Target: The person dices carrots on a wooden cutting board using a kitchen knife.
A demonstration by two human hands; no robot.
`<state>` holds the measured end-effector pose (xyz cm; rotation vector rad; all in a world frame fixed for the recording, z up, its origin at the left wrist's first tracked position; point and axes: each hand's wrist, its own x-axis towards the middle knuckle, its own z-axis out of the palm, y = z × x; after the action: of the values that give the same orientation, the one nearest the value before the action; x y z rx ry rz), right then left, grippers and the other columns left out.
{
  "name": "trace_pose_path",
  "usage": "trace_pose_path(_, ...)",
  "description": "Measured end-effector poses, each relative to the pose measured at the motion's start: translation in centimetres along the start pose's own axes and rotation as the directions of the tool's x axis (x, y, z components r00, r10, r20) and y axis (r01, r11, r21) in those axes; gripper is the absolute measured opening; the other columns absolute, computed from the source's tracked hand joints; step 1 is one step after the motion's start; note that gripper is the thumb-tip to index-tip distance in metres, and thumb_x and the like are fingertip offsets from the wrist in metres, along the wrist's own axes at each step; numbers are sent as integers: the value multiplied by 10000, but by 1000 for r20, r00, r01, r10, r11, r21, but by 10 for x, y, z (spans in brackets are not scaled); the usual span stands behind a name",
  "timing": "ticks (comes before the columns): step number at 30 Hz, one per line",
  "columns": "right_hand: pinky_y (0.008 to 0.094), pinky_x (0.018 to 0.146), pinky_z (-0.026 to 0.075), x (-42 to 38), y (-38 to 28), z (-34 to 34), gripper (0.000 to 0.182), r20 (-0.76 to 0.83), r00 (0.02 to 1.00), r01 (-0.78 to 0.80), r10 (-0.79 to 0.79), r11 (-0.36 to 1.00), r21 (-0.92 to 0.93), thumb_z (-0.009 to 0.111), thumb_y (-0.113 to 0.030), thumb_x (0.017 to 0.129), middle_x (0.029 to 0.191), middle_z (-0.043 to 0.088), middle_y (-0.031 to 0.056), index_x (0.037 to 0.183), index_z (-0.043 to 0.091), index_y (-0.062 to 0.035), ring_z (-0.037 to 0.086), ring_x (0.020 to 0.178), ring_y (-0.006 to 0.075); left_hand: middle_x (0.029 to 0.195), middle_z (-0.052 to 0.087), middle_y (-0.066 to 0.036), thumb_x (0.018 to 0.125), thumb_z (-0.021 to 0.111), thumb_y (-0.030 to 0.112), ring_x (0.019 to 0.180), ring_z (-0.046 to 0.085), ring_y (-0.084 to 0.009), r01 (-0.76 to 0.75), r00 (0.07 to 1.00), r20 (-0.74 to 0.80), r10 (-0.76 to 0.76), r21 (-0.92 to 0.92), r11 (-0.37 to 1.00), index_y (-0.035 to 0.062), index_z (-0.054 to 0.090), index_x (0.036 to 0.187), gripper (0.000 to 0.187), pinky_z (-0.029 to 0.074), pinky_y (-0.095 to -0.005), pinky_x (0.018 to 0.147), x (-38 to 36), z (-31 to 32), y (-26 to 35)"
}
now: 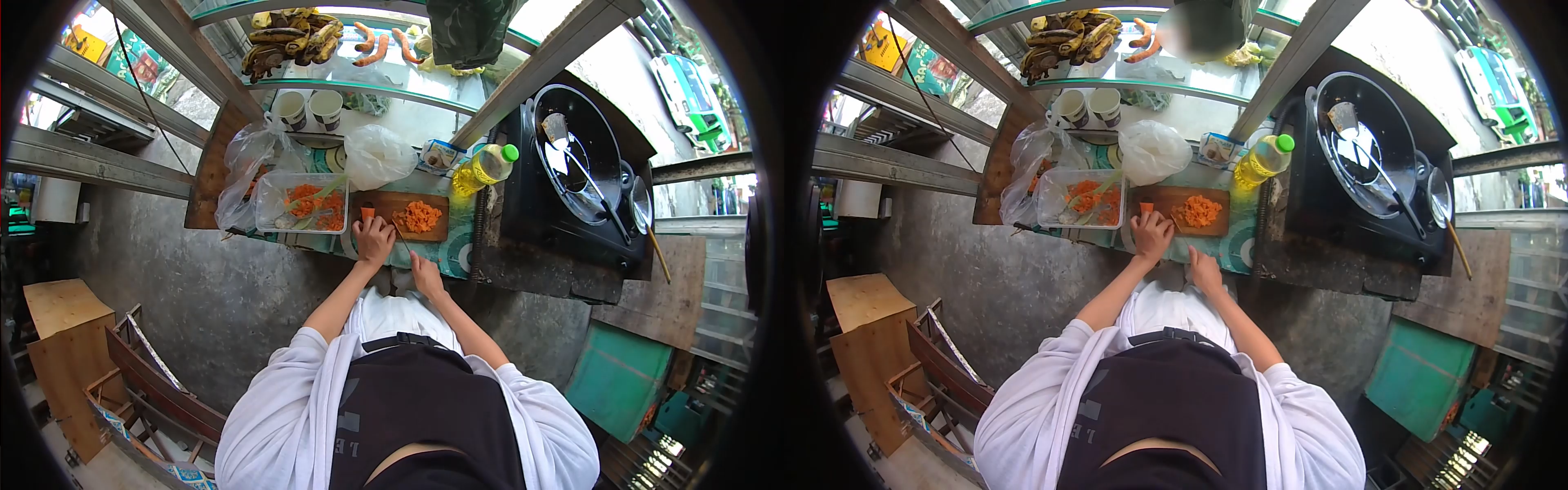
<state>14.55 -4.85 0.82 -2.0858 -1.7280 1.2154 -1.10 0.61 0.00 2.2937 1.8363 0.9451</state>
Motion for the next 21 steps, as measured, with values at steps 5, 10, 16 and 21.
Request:
trace_pose_path(5, 475, 722, 403, 1, 10, -8, 547, 139, 989, -79, 55, 982, 170, 296, -431, 927, 781, 589, 255, 794, 594, 8, 548, 816, 441, 795, 516, -8, 719, 661, 184, 844, 470, -194, 73, 997, 36, -73, 10, 997, 108, 666, 721, 76, 307, -406, 763, 4, -1, 1)
trace_pose_path(10, 426, 571, 426, -9, 3, -17, 452, -177, 983, 46, -55, 997, -54, 376, -411, 908, 666, 588, 165, 754, 528, -14, 567, 624, 352, 796, 523, -7, 731, 653, 196, 821, 482, -192, 80, 996, -34, -80, 7, 997, 120, 665, 791, 98, 312, -392, 740, 16, -9, 7)
trace_pose_path(16, 443, 604, 462, -11, -23, -41, 233, -322, 931, 87, -170, 962, -257, 474, -286, 866, 791, 613, 137, 869, 523, -58, 599, 714, 340, 798, 545, -5, 753, 659, 311, 793, 504, -184, -51, 997, 57, 58, -112, 992, 136, 652, 927, 247, 322, -362, 729, 22, -1, 24)
trace_pose_path(21, 417, 541, 450, -16, -16, -48, 232, -351, 899, 170, -263, 947, -274, 514, -274, 867, 773, 612, 130, 853, 522, -42, 593, 662, 326, 761, 564, 2, 754, 646, 260, 774, 520, -180, -49, 997, 59, 56, -126, 991, 134, 653, 894, 188, 332, -354, 712, 28, 18, 12)
